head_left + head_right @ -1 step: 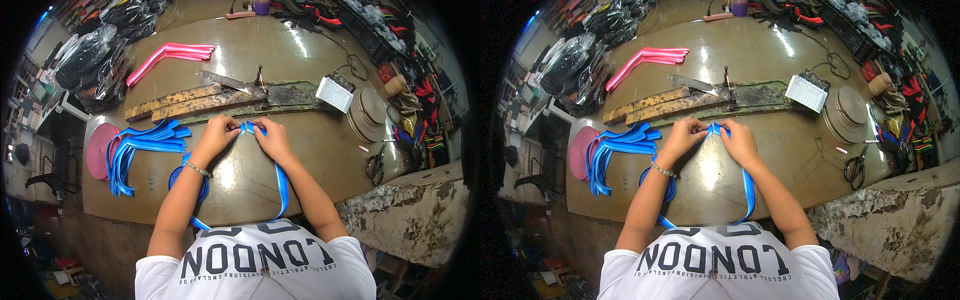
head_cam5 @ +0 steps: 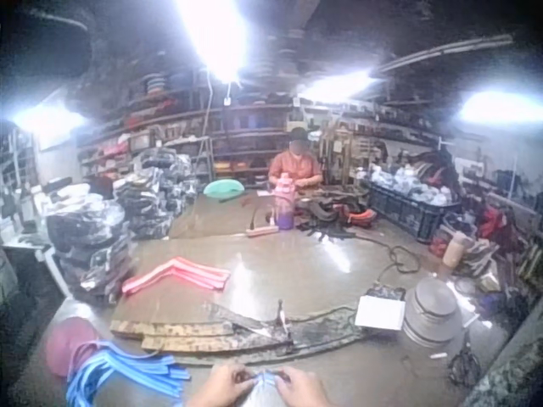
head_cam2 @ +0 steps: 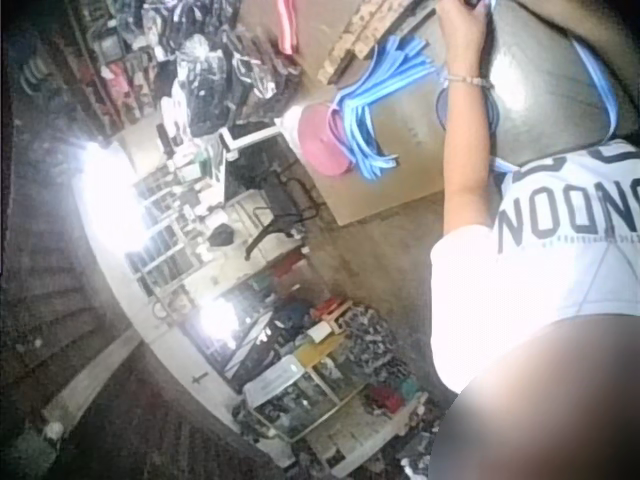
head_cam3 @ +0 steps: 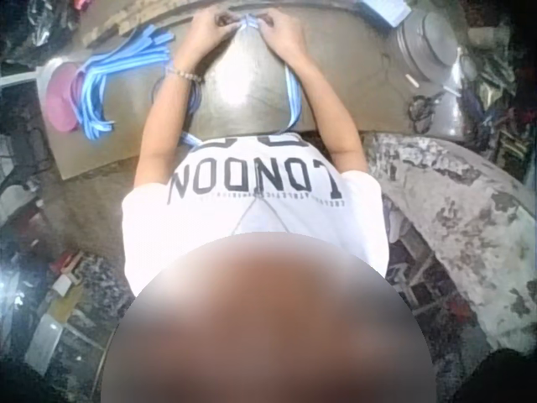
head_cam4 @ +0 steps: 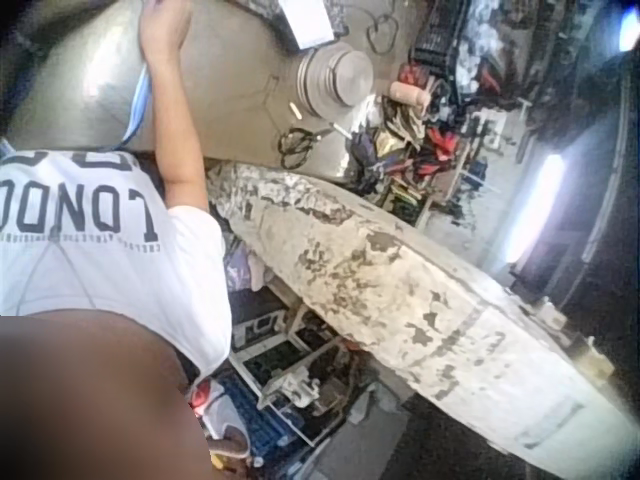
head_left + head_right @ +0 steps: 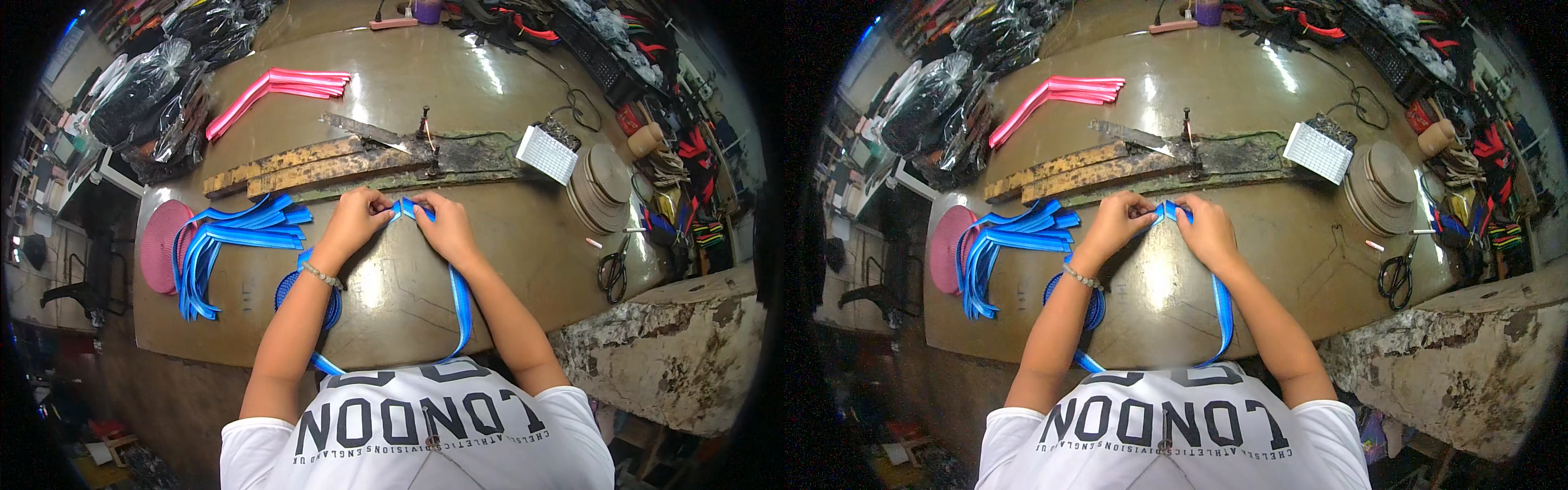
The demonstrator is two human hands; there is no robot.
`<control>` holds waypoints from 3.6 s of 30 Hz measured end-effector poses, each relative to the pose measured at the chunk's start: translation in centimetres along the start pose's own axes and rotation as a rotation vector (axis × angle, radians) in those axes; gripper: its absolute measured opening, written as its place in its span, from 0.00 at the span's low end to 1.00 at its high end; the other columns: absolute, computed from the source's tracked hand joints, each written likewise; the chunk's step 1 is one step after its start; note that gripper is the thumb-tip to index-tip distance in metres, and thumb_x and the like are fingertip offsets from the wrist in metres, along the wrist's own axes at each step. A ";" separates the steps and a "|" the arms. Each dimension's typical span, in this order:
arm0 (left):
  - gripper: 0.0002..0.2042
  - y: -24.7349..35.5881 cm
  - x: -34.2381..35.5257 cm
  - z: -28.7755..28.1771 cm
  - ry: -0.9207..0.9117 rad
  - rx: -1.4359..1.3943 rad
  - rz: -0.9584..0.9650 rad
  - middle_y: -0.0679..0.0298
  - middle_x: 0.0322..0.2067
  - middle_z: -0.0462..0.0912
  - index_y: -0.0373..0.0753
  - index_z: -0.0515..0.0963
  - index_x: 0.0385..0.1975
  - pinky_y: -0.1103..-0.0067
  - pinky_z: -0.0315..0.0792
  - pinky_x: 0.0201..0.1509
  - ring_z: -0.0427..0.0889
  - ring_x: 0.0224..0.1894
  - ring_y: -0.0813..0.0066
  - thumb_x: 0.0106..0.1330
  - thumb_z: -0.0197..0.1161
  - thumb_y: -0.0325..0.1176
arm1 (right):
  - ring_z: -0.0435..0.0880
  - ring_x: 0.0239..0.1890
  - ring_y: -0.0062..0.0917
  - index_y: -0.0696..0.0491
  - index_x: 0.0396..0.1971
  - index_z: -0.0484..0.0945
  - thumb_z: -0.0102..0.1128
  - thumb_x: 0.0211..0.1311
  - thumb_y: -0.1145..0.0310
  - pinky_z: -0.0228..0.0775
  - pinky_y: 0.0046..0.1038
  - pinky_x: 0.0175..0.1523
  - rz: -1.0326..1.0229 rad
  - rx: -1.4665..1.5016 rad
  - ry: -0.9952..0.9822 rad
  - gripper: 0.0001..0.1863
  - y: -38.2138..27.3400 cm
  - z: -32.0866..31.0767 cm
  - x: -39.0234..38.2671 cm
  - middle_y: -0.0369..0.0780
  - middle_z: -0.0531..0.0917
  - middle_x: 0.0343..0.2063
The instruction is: The person repeatedly measures and cuts blue rubber straps using a heated wire cutter on a wooden guide. After cutting multiple pieces, they gather the cut straps into a neat stack and briefly handle a pink strap.
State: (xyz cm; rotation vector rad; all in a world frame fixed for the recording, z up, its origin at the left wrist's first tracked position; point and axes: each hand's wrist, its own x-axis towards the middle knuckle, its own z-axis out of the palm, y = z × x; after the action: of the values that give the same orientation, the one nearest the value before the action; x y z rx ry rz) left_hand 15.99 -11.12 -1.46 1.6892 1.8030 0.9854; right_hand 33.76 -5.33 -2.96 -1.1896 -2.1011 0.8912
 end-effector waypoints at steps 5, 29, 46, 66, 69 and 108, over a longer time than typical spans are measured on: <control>0.10 -0.3 -0.1 0.1 0.008 -0.009 0.020 0.57 0.25 0.79 0.33 0.81 0.30 0.76 0.71 0.33 0.76 0.27 0.69 0.48 0.69 0.28 | 0.82 0.35 0.43 0.52 0.38 0.80 0.58 0.54 0.67 0.73 0.37 0.40 0.016 0.062 -0.084 0.11 0.1 -0.3 0.3 0.49 0.82 0.30; 0.09 -1.1 0.4 0.4 0.012 0.009 0.035 0.52 0.27 0.79 0.33 0.80 0.28 0.71 0.73 0.37 0.79 0.31 0.60 0.48 0.68 0.28 | 0.73 0.41 0.38 0.65 0.30 0.77 0.49 0.55 0.74 0.66 0.35 0.46 -0.490 -0.961 -0.157 0.11 -4.4 1.5 -0.8 0.47 0.73 0.39; 0.15 3.2 0.5 -3.1 -0.214 -0.378 -0.150 0.66 0.24 0.81 0.32 0.81 0.34 0.84 0.70 0.27 0.77 0.24 0.84 0.59 0.65 0.40 | 0.77 0.22 0.13 0.59 0.36 0.75 0.63 0.57 0.66 0.69 0.15 0.28 0.290 0.646 -0.440 0.13 -1.6 -4.9 0.1 0.36 0.80 0.25; 0.19 -9.1 13.8 -10.6 0.262 0.047 -0.213 0.54 0.27 0.82 0.28 0.80 0.39 0.75 0.74 0.34 0.81 0.26 0.71 0.55 0.67 0.38 | 0.69 0.21 0.13 0.61 0.31 0.80 0.65 0.53 0.54 0.61 0.20 0.24 0.187 0.370 -0.186 0.22 -1.9 -11.1 9.0 0.33 0.75 0.20; 0.19 -9.4 13.4 -10.3 0.087 -0.030 -0.327 0.66 0.21 0.77 0.29 0.79 0.42 0.84 0.64 0.21 0.71 0.20 0.83 0.58 0.66 0.40 | 0.68 0.18 0.14 0.60 0.30 0.78 0.65 0.54 0.56 0.62 0.20 0.22 0.192 0.404 -0.212 0.19 -1.3 -10.7 9.4 0.32 0.73 0.19; 0.14 -10.8 13.5 -9.8 0.063 -0.060 -0.228 0.68 0.18 0.74 0.29 0.79 0.29 0.80 0.63 0.23 0.66 0.19 0.83 0.60 0.63 0.38 | 0.63 0.19 0.11 0.56 0.24 0.78 0.67 0.53 0.55 0.52 0.18 0.23 0.218 0.351 -0.108 0.18 4.7 -5.6 8.9 0.29 0.74 0.17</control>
State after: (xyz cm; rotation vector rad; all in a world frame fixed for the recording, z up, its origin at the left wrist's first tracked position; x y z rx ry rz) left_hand -0.04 0.59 -1.82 1.3943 1.9352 0.9923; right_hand 36.26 5.85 -1.87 -1.2157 -1.8161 1.3866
